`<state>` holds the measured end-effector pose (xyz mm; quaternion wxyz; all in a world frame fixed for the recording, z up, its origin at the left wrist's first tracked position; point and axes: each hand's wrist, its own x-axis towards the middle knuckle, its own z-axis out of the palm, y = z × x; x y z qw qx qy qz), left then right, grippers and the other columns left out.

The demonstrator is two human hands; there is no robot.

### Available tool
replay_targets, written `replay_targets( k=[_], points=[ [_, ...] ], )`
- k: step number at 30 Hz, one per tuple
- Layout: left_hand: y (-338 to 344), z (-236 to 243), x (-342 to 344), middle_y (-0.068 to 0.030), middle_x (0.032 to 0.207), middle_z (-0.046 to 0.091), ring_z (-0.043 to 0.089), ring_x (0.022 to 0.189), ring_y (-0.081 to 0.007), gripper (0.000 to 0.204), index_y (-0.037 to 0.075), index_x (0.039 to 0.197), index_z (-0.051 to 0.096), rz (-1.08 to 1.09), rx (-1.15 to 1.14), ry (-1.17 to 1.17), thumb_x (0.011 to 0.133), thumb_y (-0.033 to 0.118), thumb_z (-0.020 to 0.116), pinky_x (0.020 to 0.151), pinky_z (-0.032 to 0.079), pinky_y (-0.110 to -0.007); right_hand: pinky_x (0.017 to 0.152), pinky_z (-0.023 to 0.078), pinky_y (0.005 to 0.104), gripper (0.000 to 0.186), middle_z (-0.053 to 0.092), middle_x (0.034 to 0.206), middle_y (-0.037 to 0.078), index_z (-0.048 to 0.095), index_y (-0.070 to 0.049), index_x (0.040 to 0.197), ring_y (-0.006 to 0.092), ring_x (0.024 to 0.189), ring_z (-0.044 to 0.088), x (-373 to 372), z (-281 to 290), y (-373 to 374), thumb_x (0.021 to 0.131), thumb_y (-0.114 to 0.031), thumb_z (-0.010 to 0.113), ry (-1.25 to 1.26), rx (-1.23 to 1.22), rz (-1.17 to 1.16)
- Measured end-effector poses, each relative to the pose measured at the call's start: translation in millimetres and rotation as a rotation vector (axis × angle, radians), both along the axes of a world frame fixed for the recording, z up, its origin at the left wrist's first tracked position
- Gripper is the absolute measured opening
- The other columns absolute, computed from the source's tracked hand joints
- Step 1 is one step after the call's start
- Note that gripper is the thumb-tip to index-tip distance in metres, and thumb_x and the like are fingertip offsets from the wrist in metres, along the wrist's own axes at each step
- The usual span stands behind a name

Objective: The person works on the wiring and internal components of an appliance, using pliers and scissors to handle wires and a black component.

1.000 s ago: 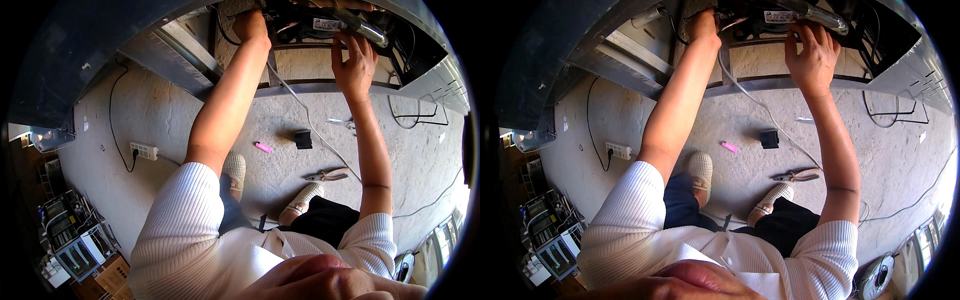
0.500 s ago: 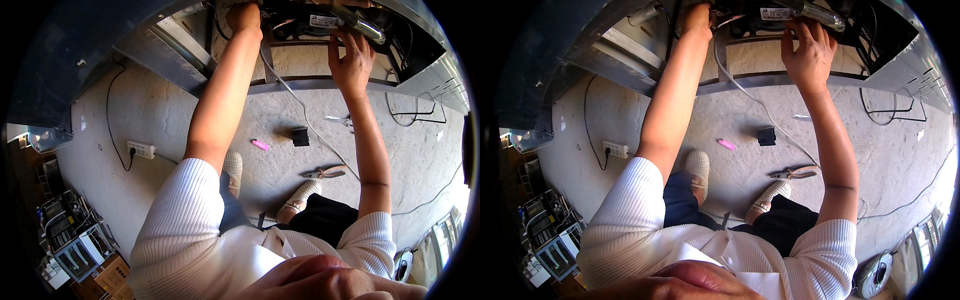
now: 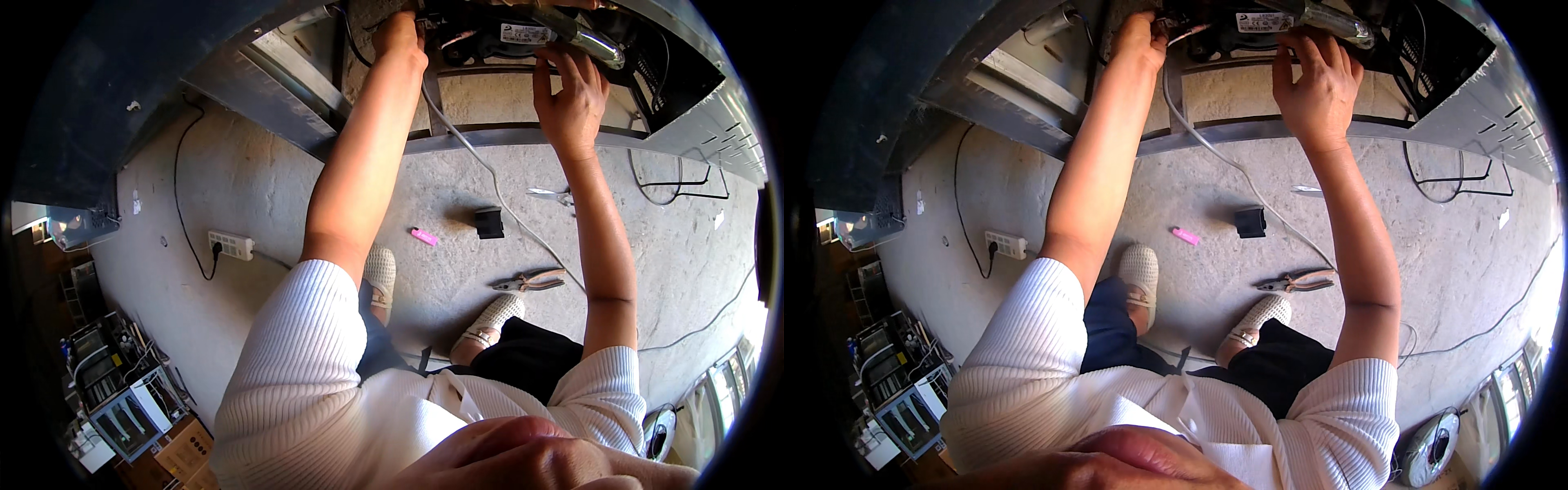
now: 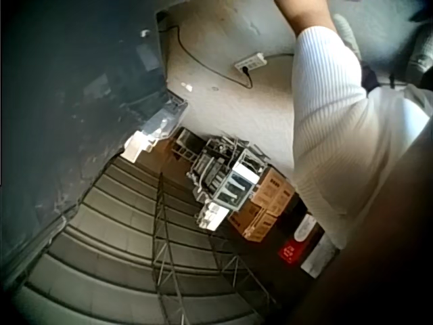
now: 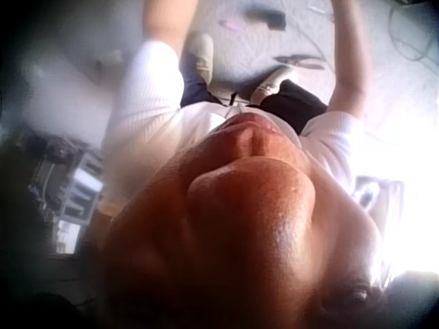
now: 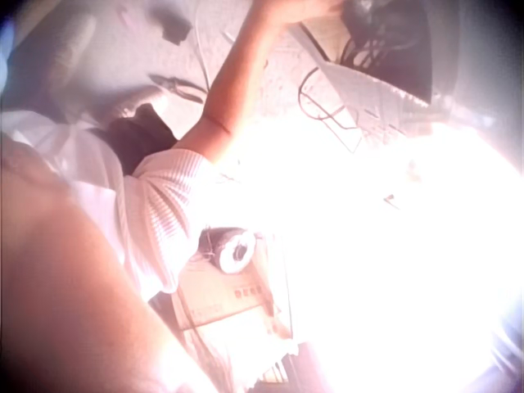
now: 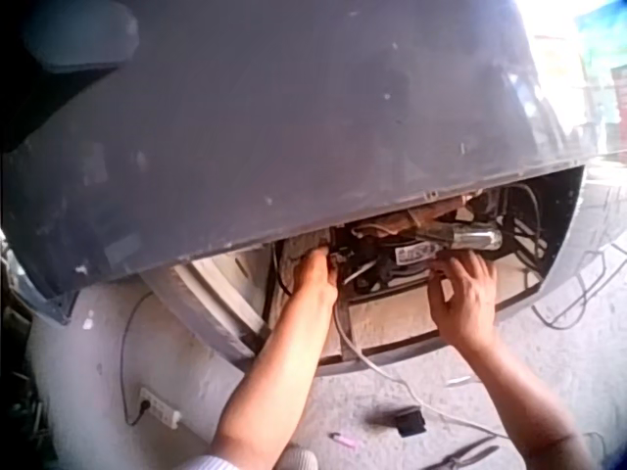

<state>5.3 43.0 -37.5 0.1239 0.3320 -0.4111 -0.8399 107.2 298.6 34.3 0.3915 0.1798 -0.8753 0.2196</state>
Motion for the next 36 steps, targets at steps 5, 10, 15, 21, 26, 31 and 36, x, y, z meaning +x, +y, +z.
replay_targets(
  k=[5,10,15,21,26,31,36],
  points=[
    [-1.3,-2.1,-1.1,-0.0038,0.085,0.063,0.060,0.073,-0.0162,0.008,0.011,0.092,0.064,-0.015,0.007,-0.020,0.084,0.009,0.065,0.055,0.049,-0.027,0.090,0.042,0.0386,0.012,0.067,0.102,-0.003,0.069,-0.020,0.096,0.0219,0.097,0.063,1.3,0.9,-0.7,0.084,-0.018,0.067,-0.014,0.010,-0.006],
    [-7.0,-1.4,-1.4,-0.0030,0.084,0.063,0.060,0.073,-0.0155,0.009,0.011,0.092,0.064,-0.108,-0.024,0.035,0.083,0.008,0.064,0.053,0.048,-0.026,0.090,0.041,0.0390,0.013,0.068,0.102,-0.003,0.069,-0.019,0.096,0.0223,0.097,0.063,1.0,0.8,-0.3,0.084,-0.019,0.067,0.007,0.021,-0.001],
    [-0.7,4.6,1.3,-0.0022,0.081,0.063,0.058,0.067,-0.0142,0.006,0.011,0.088,0.064,-0.093,-0.030,0.043,0.083,0.008,0.064,0.050,0.045,-0.024,0.090,0.041,0.0391,0.013,0.068,0.103,-0.002,0.069,-0.019,0.096,0.0224,0.097,0.063,1.3,0.8,-0.1,0.084,-0.019,0.066,-0.011,0.031,-0.006],
    [5.4,10.4,5.7,-0.0011,0.076,0.061,0.055,0.059,-0.0120,0.003,0.012,0.084,0.063,-0.047,-0.077,-0.011,0.083,0.009,0.063,0.047,0.042,-0.024,0.091,0.041,0.0393,0.014,0.068,0.103,-0.002,0.069,-0.019,0.097,0.0228,0.097,0.063,1.3,1.6,-1.4,0.084,-0.019,0.066,-0.010,0.037,-0.004],
    [10.5,17.7,9.5,-0.0013,0.073,0.060,0.053,0.057,-0.0121,0.002,0.012,0.082,0.063,-0.038,-0.136,-0.050,0.083,0.013,0.063,0.045,0.039,-0.026,0.091,0.041,0.0396,0.014,0.068,0.103,-0.001,0.069,-0.019,0.097,0.0234,0.098,0.063,1.3,0.9,-1.4,0.083,-0.019,0.066,-0.023,0.045,-0.016],
    [-2.0,23.0,8.1,-0.0031,0.068,0.057,0.049,0.050,-0.0132,0.007,0.011,0.080,0.061,-0.240,-0.394,-0.082,0.083,0.017,0.062,0.041,0.033,-0.030,0.090,0.041,0.0400,0.014,0.068,0.102,-0.001,0.069,-0.020,0.097,0.0236,0.097,0.063,0.8,0.8,-0.1,0.083,-0.019,0.066,-0.006,0.045,-0.011],
    [-6.3,20.1,3.6,-0.0027,0.066,0.056,0.047,0.048,-0.0137,0.006,0.012,0.078,0.059,-0.181,-0.323,-0.045,0.082,0.015,0.063,0.039,0.032,-0.029,0.088,0.042,0.0402,0.014,0.067,0.101,-0.002,0.069,-0.020,0.097,0.0234,0.096,0.063,0.0,0.4,-1.9,0.083,-0.019,0.067,0.006,0.037,-0.012]
  ],
)
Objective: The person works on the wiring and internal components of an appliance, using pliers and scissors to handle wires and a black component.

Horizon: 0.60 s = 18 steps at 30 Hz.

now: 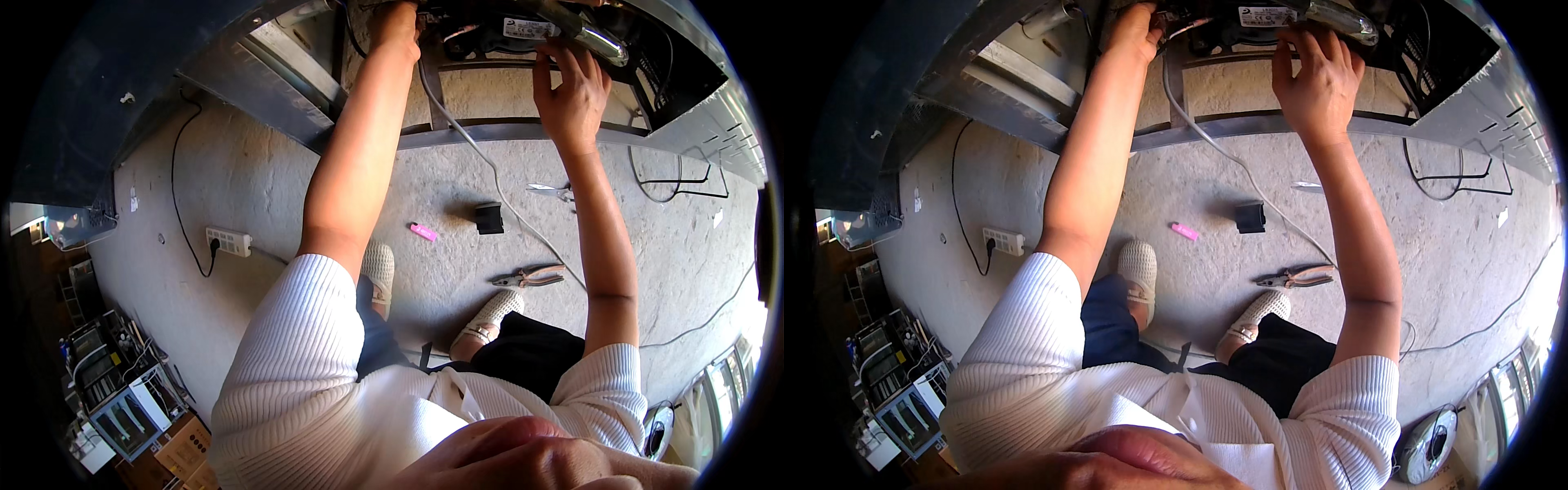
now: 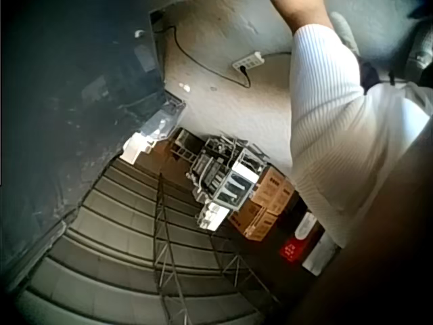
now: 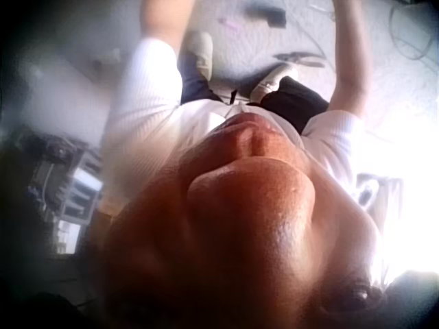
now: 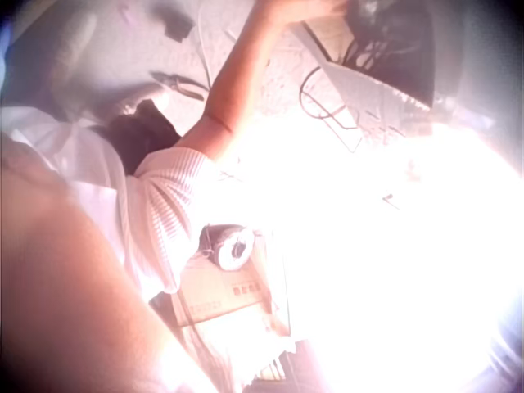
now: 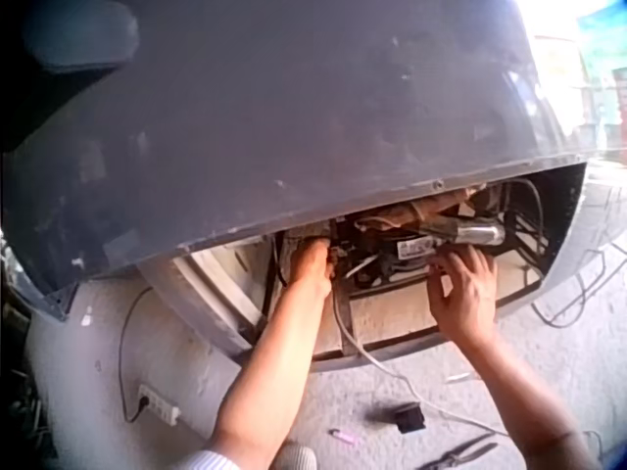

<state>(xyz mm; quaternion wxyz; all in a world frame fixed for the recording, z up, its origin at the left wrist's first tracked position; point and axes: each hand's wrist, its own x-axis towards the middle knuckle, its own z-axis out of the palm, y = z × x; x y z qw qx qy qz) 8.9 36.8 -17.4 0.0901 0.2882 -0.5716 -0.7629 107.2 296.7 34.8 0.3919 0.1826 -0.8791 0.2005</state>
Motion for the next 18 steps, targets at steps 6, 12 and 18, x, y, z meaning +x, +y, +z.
replay_targets(
  k=[6,12,18],
  points=[
    [2.7,-1.4,-0.5,-0.0025,0.066,0.056,0.051,0.052,-0.0133,0.007,0.013,0.078,0.059,0.021,0.083,0.008,0.083,0.014,0.064,0.041,0.034,-0.027,0.087,0.042,0.0395,0.014,0.067,0.102,-0.002,0.069,-0.020,0.097,0.0229,0.095,0.063,-0.6,-1.0,0.4,0.083,-0.018,0.067,0.014,0.000,0.004],
    [8.5,-4.0,2.5,-0.0002,0.065,0.056,0.050,0.050,-0.0124,0.008,0.015,0.077,0.059,0.077,0.160,0.042,0.084,0.014,0.064,0.039,0.034,-0.026,0.088,0.041,0.0393,0.015,0.067,0.104,-0.002,0.070,-0.020,0.097,0.0227,0.096,0.063,-0.1,-1.1,0.9,0.083,-0.019,0.067,0.005,0.010,0.002],
    [5.5,-2.2,3.3,0.0000,0.064,0.054,0.047,0.047,-0.0122,0.009,0.014,0.076,0.059,0.015,0.021,-0.024,0.084,0.016,0.063,0.038,0.030,-0.028,0.089,0.041,0.0396,0.014,0.067,0.105,-0.002,0.070,-0.019,0.097,0.0228,0.098,0.063,0.5,0.1,-0.1,0.083,-0.019,0.067,0.008,0.003,0.007]
  ],
)
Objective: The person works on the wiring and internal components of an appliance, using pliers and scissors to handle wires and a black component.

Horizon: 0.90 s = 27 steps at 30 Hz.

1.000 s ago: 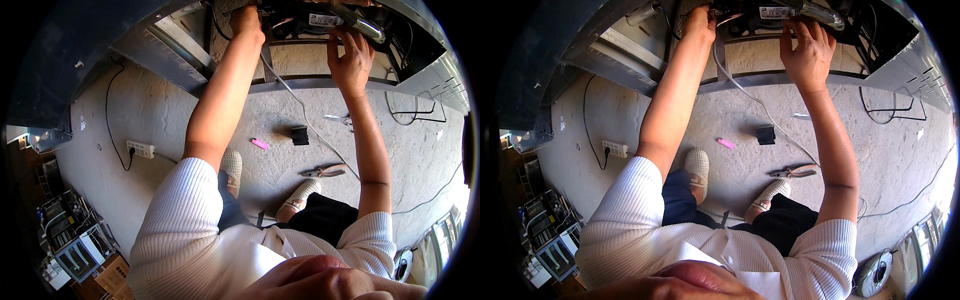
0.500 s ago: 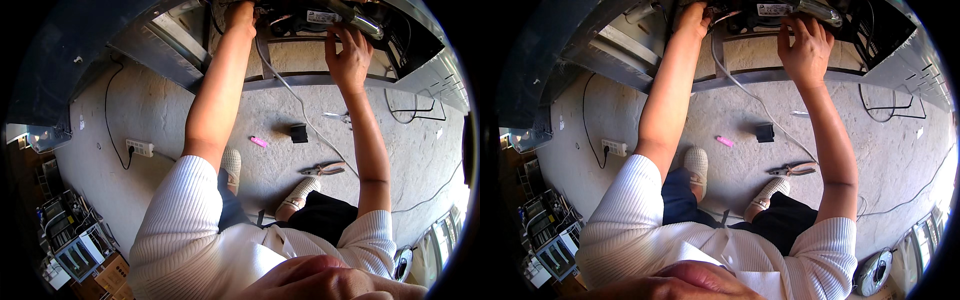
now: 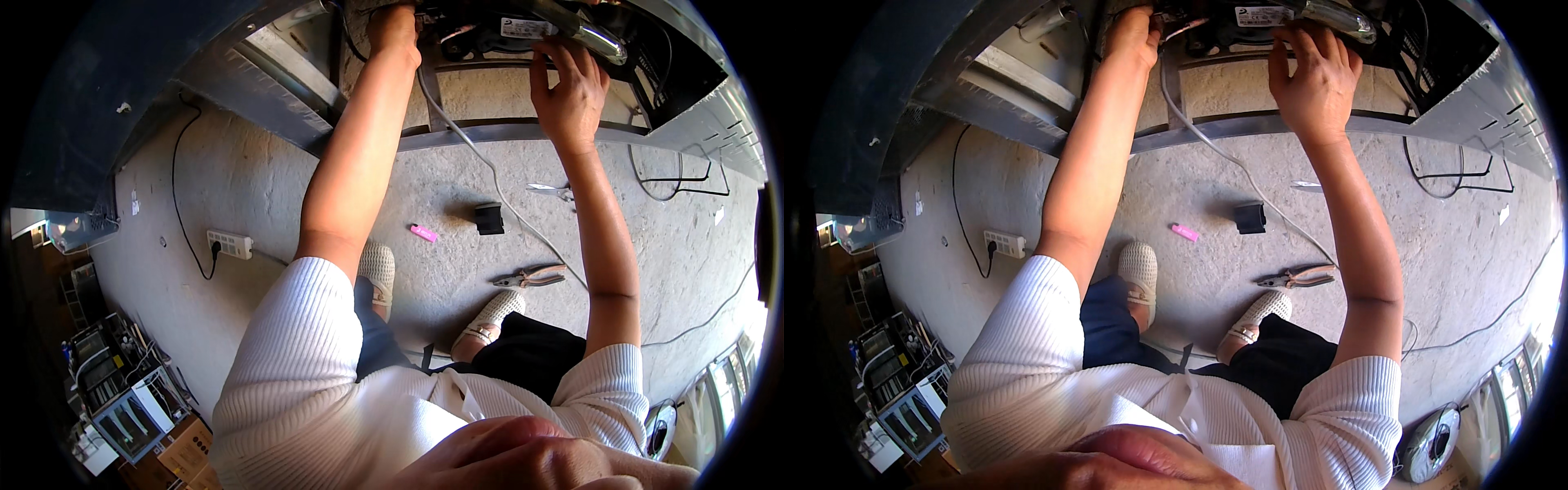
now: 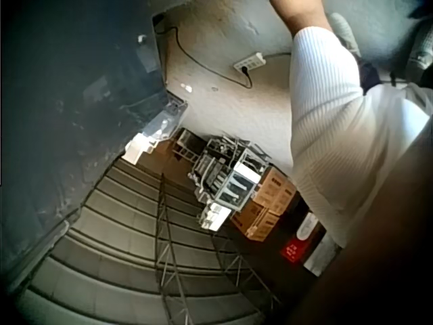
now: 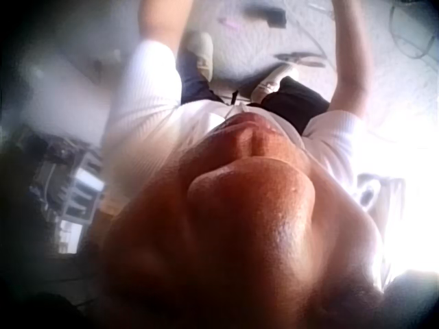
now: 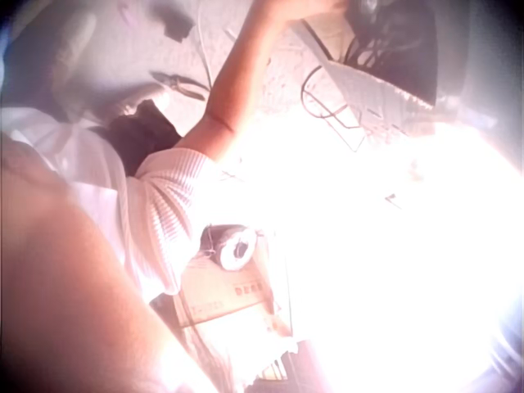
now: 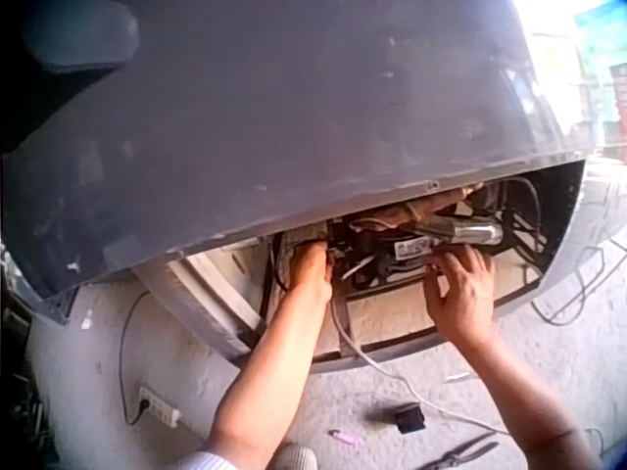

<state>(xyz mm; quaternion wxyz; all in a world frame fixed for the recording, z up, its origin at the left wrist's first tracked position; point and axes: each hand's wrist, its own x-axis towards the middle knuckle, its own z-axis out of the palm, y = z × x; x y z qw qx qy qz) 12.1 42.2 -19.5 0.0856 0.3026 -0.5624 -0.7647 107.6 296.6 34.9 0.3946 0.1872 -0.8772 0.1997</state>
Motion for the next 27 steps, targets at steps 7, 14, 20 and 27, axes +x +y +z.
replay_targets(
  k=[7,14,20,27],
  points=[
    [1.6,8.0,3.9,-0.0005,0.062,0.054,0.046,0.047,-0.0121,0.009,0.014,0.077,0.061,-0.020,-0.013,0.064,0.085,0.018,0.063,0.041,0.030,-0.029,0.092,0.042,0.0384,0.015,0.068,0.107,-0.001,0.070,-0.019,0.100,0.0232,0.102,0.062,2.9,3.2,-0.5,0.085,-0.019,0.067,-0.051,0.029,-0.034],
    [8.3,-13.0,-3.6,-0.0041,0.081,0.061,0.057,0.067,-0.0129,0.003,0.010,0.088,0.063,0.105,0.354,0.145,0.086,0.012,0.062,0.053,0.045,-0.024,0.091,0.043,0.0387,0.014,0.068,0.108,-0.001,0.069,-0.018,0.100,0.0245,0.103,0.062,3.0,1.3,5.2,0.087,-0.018,0.066,-0.071,-0.027,-0.011],
    [-19.0,-61.3,-26.3,-0.0058,0.086,0.062,0.060,0.074,-0.0162,0.004,0.006,0.092,0.061,0.104,0.503,0.210,0.090,0.006,0.059,0.057,0.050,-0.025,0.090,0.043,0.0386,0.015,0.068,0.108,-0.001,0.069,-0.019,0.101,0.0241,0.104,0.062,3.7,3.1,3.0,0.086,-0.017,0.066,-0.093,-0.032,0.002],
    [-15.1,-56.3,-25.3,-0.0058,0.085,0.062,0.061,0.075,-0.0169,0.004,0.006,0.093,0.061,0.075,0.468,0.150,0.091,0.006,0.057,0.057,0.051,-0.025,0.090,0.043,0.0382,0.013,0.068,0.101,-0.003,0.070,-0.020,0.097,0.0228,0.099,0.063,1.3,0.5,4.6,0.084,-0.018,0.068,-0.047,-0.031,-0.017]
  ],
)
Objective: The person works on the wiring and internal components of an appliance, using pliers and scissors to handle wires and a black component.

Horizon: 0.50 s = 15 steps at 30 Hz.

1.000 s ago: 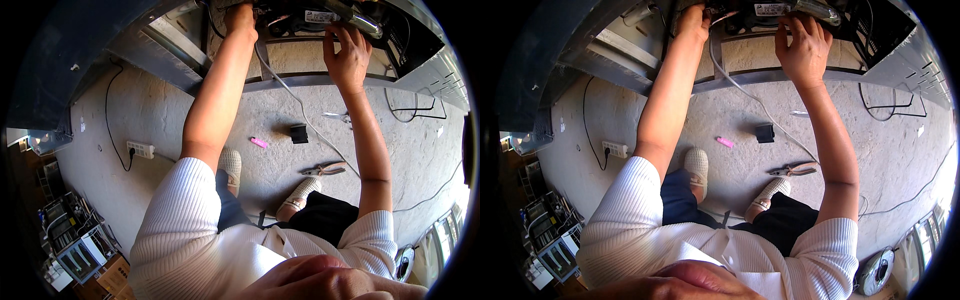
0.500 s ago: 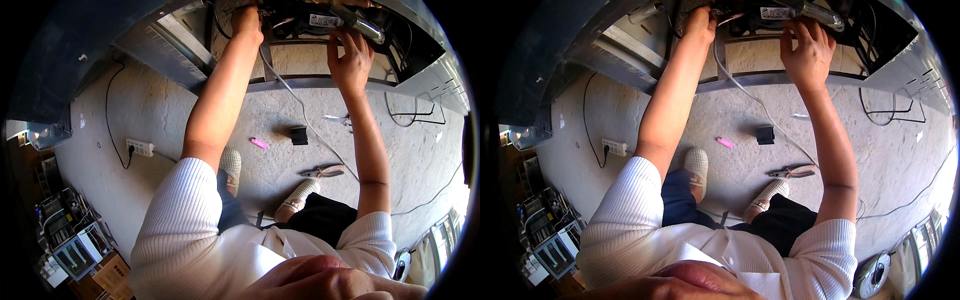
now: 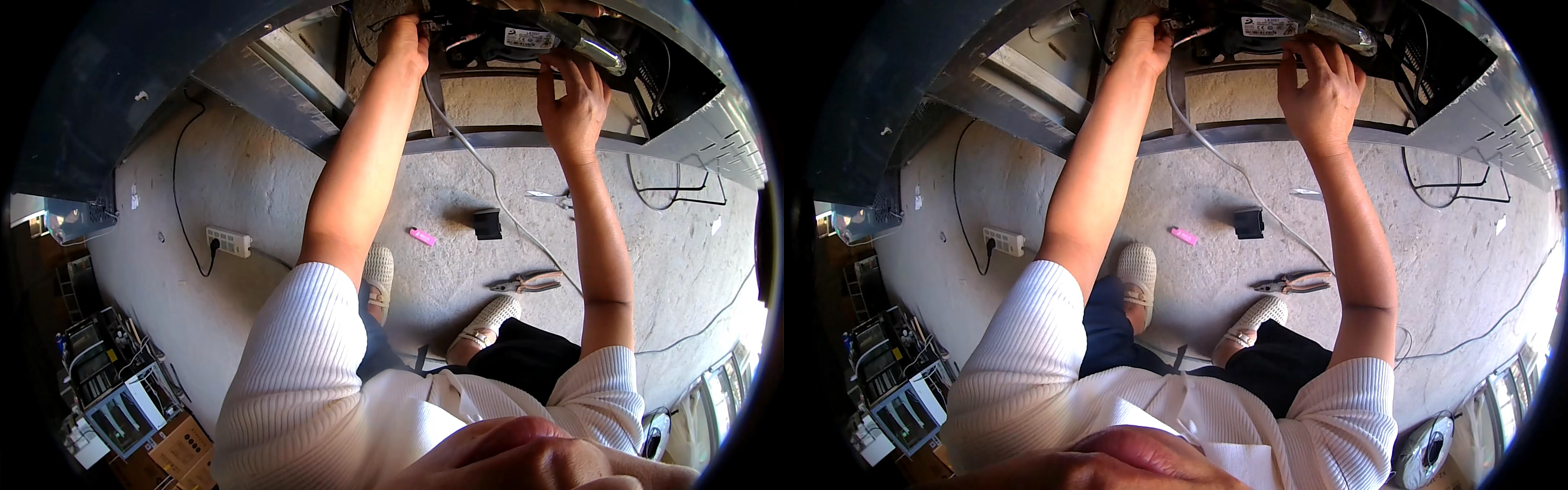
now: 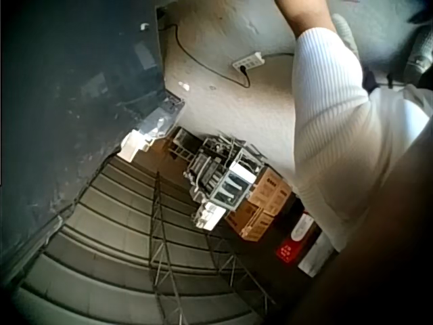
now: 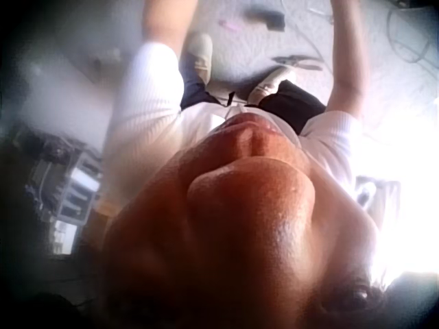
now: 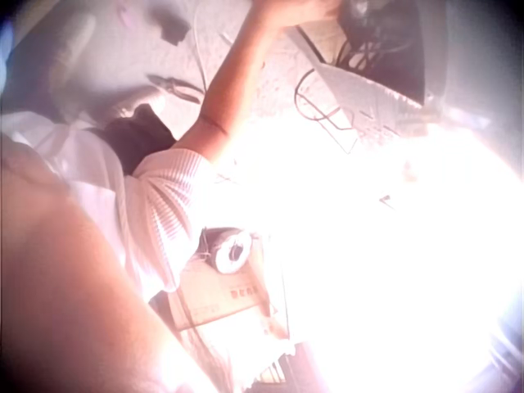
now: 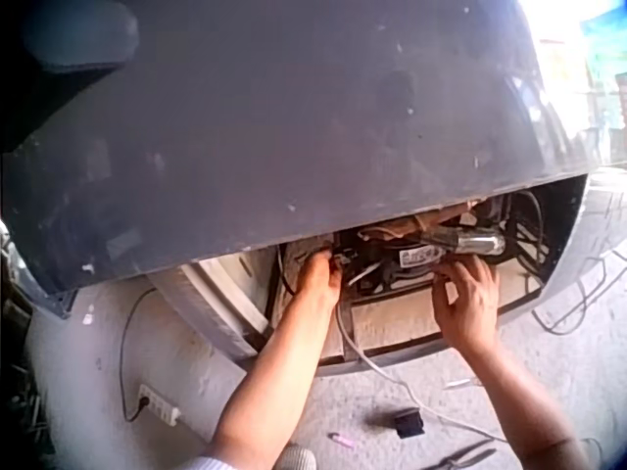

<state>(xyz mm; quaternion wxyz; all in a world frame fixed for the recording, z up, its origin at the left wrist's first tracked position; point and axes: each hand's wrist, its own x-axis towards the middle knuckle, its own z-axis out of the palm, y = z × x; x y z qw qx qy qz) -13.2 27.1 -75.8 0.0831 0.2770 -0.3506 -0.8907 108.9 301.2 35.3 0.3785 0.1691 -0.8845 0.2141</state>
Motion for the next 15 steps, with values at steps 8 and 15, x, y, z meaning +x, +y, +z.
replay_targets(
  k=[8,15],
  points=[
    [9.1,1.5,3.4,-0.0072,0.089,0.064,0.062,0.078,-0.0198,0.006,0.004,0.094,0.063,0.007,0.113,0.120,0.090,0.006,0.059,0.063,0.052,-0.029,0.088,0.042,0.0384,0.012,0.067,0.097,-0.002,0.071,-0.020,0.095,0.0234,0.096,0.063,-0.9,-1.2,0.8,0.083,-0.019,0.070,0.014,-0.022,0.011],
    [-0.4,-12.0,-1.6,-0.0069,0.089,0.064,0.062,0.079,-0.0194,0.007,0.005,0.096,0.062,0.037,0.207,0.122,0.089,0.005,0.059,0.065,0.052,-0.028,0.088,0.042,0.0383,0.012,0.066,0.092,-0.002,0.071,-0.021,0.095,0.0235,0.094,0.063,0.2,-0.2,0.0,0.083,-0.019,0.070,0.014,-0.013,0.012]
  ],
)
